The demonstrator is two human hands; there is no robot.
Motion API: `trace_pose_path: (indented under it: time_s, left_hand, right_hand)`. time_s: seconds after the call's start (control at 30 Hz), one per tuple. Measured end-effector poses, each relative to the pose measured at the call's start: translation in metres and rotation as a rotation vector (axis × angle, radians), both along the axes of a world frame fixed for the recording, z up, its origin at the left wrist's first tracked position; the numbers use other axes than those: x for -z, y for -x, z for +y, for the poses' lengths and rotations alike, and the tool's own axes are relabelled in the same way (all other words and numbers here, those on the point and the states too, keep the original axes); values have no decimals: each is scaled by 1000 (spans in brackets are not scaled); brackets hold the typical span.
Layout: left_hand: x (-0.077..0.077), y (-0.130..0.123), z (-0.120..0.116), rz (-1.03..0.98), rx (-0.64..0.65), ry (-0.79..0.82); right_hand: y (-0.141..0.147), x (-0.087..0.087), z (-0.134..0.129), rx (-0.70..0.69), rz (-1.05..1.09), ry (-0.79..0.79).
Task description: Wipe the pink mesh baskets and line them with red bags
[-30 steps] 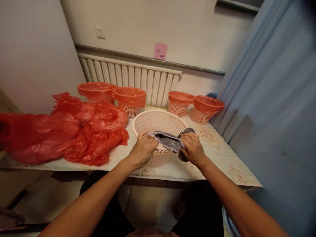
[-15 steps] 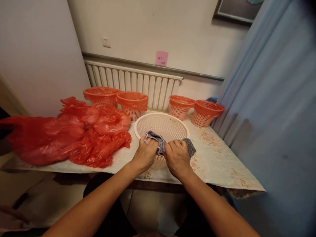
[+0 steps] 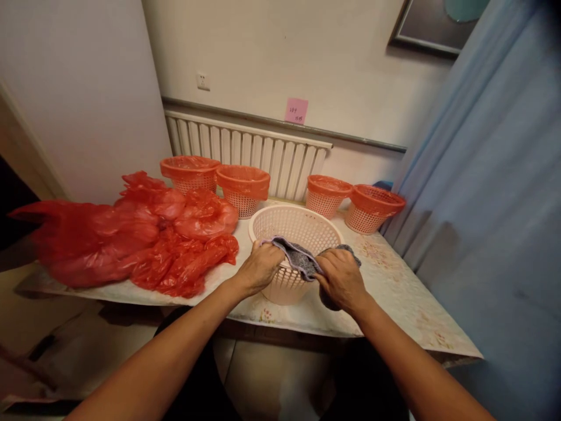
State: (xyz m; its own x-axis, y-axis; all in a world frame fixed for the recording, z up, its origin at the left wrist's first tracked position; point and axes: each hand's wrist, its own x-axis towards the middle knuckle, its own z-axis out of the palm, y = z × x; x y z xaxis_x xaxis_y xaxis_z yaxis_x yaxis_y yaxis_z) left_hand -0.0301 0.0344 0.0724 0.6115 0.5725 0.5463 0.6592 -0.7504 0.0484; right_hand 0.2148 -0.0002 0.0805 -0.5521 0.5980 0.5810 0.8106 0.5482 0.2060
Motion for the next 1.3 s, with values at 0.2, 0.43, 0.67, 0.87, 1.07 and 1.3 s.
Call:
trace_pose_path:
  time_s: [0.2, 0.43, 0.67, 0.87, 1.07, 1.3]
  left_hand:
    - [1, 17, 19, 6, 51, -19]
    - [-1, 0, -8, 8, -33, -59]
    - [11, -16, -17, -45, -90, -32]
    - [5, -14, -7, -50, -50, -5]
    - [3, -2, 11, -26, 15, -22]
    - [-3, 16, 13, -38, 41, -30]
  right_hand:
    - [-30, 8, 20, -91, 79, -21]
    - [28, 5, -6, 103, 20, -63]
    - [59, -2, -22, 162, -15, -47]
    - [32, -2, -12, 91, -23, -25]
    - [-20, 5, 15, -54, 72, -4]
    - [-19, 12, 14, -38, 133, -55]
